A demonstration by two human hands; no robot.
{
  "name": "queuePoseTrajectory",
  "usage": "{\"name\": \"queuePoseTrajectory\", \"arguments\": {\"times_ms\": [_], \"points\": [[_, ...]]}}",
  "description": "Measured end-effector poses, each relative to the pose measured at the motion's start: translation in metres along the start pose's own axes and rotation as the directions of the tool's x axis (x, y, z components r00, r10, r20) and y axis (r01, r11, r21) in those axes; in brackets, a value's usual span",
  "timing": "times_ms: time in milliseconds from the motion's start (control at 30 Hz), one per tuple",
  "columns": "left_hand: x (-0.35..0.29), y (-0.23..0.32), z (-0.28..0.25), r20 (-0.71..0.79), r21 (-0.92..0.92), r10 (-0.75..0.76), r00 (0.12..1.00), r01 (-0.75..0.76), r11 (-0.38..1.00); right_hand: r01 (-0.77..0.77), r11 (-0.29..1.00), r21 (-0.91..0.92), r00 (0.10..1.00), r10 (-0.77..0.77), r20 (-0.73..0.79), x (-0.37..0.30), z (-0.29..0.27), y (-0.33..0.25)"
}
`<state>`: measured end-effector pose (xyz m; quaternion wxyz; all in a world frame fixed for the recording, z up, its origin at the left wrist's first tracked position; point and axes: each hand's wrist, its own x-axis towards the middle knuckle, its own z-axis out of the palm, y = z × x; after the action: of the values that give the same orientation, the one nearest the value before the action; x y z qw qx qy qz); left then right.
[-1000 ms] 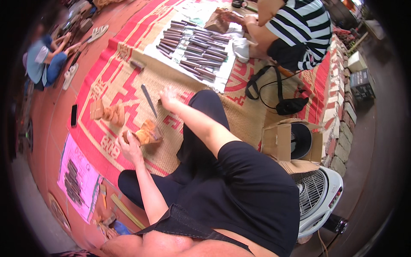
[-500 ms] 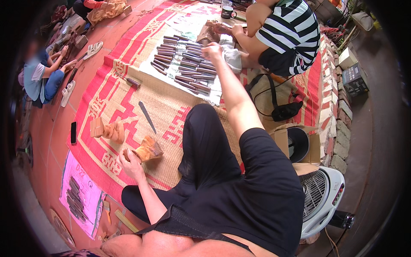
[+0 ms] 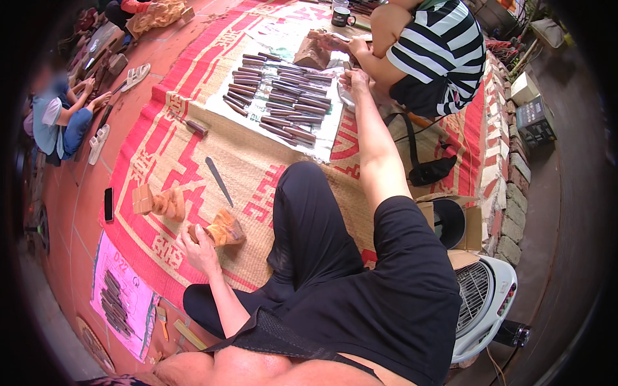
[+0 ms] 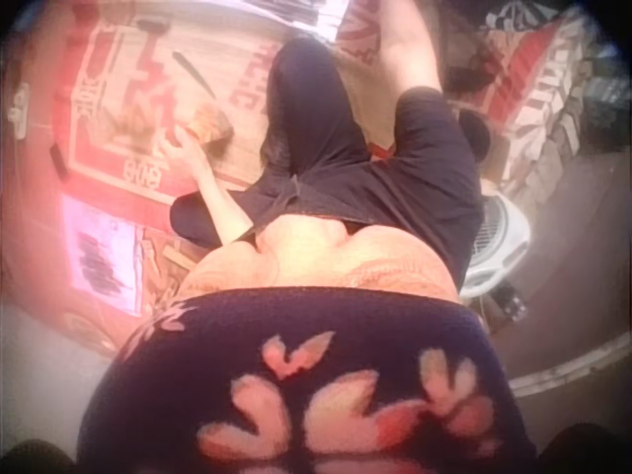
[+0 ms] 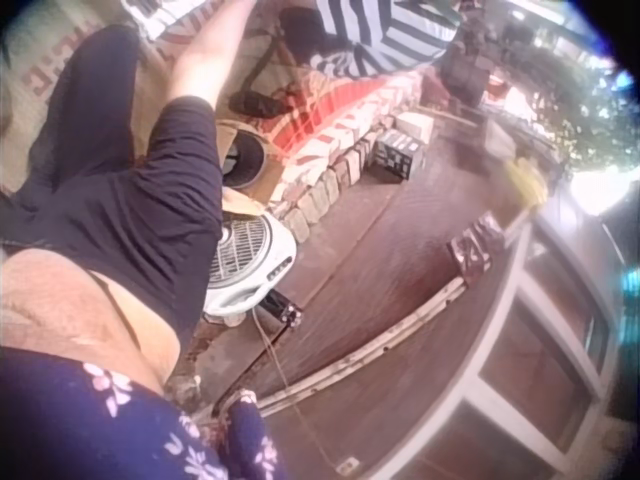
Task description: The person sits on a mat and uses a knife to carve a small piece of wood. They hold the wood in their left hand and carefully shave off pieces with the knife in their right hand, rotating the wood as needed.
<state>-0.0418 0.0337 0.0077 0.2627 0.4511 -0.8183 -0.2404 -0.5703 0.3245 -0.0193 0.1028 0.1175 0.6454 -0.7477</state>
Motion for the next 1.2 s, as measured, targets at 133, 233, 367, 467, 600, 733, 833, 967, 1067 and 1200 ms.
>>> {"name": "queuePoseTrajectory", "arguments": {"times_ms": [133,233,367,467,600,733,833,967,1067,1200], "points": [[0.001,0.014,0.004,0.032,0.039,-0.015,0.999,0.014,0.999,-0.013,1.0,0.024,1.0,0.013,0.024,0.008,-0.009,0.002],[0.002,0.013,0.009,0.052,0.074,-0.007,0.999,0.004,0.997,-0.017,1.0,0.023,0.999,0.016,0.038,0.012,-0.013,0.007],[0.002,0.018,0.008,0.061,0.078,-0.012,0.998,0.007,0.997,-0.028,0.999,0.024,0.997,0.026,0.073,0.015,-0.019,0.009],[0.002,0.018,0.006,0.05,0.081,-0.016,0.999,0.012,0.997,-0.01,1.0,0.012,0.999,0.009,0.041,0.009,-0.015,0.009],[0.002,0.016,0.005,0.05,0.067,-0.005,0.999,0.002,0.998,0.0,1.0,-0.001,0.998,0.0,0.059,0.003,-0.012,0.007],[0.002,0.019,0.004,0.067,0.051,-0.024,0.997,0.021,0.998,0.014,1.0,-0.018,0.998,-0.013,0.063,0.002,-0.009,0.007],[0.002,0.014,0.008,0.005,0.072,0.053,0.999,-0.054,0.996,0.003,1.0,0.01,0.995,-0.003,0.099,0.005,-0.01,0.006],[0.002,0.013,0.007,0.019,0.057,0.038,0.999,-0.039,0.998,0.045,0.999,-0.014,0.997,-0.044,0.068,0.004,-0.007,0.01],[0.002,0.013,0.007,0.021,0.05,0.032,0.999,-0.033,0.998,0.027,1.0,-0.004,0.998,-0.027,0.058,0.003,-0.006,0.011],[0.003,0.012,0.007,0.02,0.056,0.038,0.999,-0.039,0.998,0.002,1.0,-0.029,0.999,-0.001,0.038,0.002,-0.005,0.014]]}}
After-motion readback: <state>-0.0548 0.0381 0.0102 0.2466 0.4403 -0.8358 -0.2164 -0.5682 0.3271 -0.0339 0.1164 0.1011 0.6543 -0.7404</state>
